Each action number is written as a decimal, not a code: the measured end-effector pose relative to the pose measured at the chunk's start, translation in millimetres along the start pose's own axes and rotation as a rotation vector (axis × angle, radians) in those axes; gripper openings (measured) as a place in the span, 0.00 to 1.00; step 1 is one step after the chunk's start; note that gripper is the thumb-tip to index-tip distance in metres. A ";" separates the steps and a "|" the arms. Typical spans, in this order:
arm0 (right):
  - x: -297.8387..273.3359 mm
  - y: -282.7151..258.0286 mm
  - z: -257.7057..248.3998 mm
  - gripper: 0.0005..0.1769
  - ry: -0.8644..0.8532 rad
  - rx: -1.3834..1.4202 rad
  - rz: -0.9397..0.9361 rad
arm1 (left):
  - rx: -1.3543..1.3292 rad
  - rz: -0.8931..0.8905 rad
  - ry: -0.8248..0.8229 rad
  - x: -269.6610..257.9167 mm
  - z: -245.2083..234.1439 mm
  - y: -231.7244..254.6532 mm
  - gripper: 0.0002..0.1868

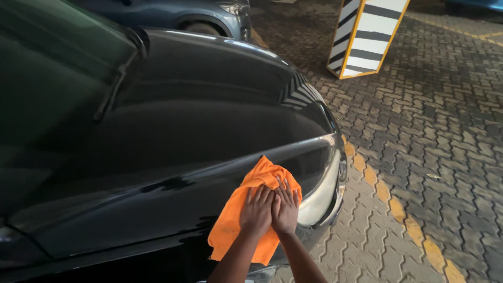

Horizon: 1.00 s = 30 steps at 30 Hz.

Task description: The person cleans the exterior of a car by hand, using an orange cloth and a bucket of water to wipe down the hood, front fenders, and windshield.

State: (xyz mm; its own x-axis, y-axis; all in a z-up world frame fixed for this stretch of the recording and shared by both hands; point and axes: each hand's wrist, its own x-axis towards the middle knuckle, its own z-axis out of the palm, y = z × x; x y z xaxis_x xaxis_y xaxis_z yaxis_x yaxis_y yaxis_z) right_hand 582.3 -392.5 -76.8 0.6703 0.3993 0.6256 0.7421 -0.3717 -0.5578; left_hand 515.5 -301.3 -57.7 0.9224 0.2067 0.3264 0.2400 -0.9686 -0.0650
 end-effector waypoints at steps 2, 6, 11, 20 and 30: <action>-0.4 -0.6 -1.1 0.30 -0.002 0.011 0.005 | 0.015 0.013 -0.004 -1.9 1.0 1.1 0.26; 0.6 3.1 2.9 0.31 -0.011 -0.014 -0.006 | -0.012 -0.002 0.016 1.4 -4.0 1.5 0.27; -2.4 1.8 1.1 0.30 -0.027 -0.035 0.022 | -0.118 0.006 0.084 0.2 -12.4 -0.3 0.24; -1.6 13.2 -17.8 0.31 0.010 -0.078 -0.040 | -0.736 -0.042 0.361 2.1 -26.4 8.6 0.22; -34.5 66.4 2.0 0.27 0.103 -0.107 0.112 | -0.859 0.084 0.480 -20.0 -29.4 -3.6 0.12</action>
State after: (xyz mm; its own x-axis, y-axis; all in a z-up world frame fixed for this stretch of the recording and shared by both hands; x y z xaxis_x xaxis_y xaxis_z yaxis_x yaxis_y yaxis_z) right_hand 608.4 -429.3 -136.5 0.7400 0.2647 0.6184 0.6539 -0.4983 -0.5693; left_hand 487.3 -306.0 -36.2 0.6601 0.2385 0.7123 -0.2975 -0.7877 0.5395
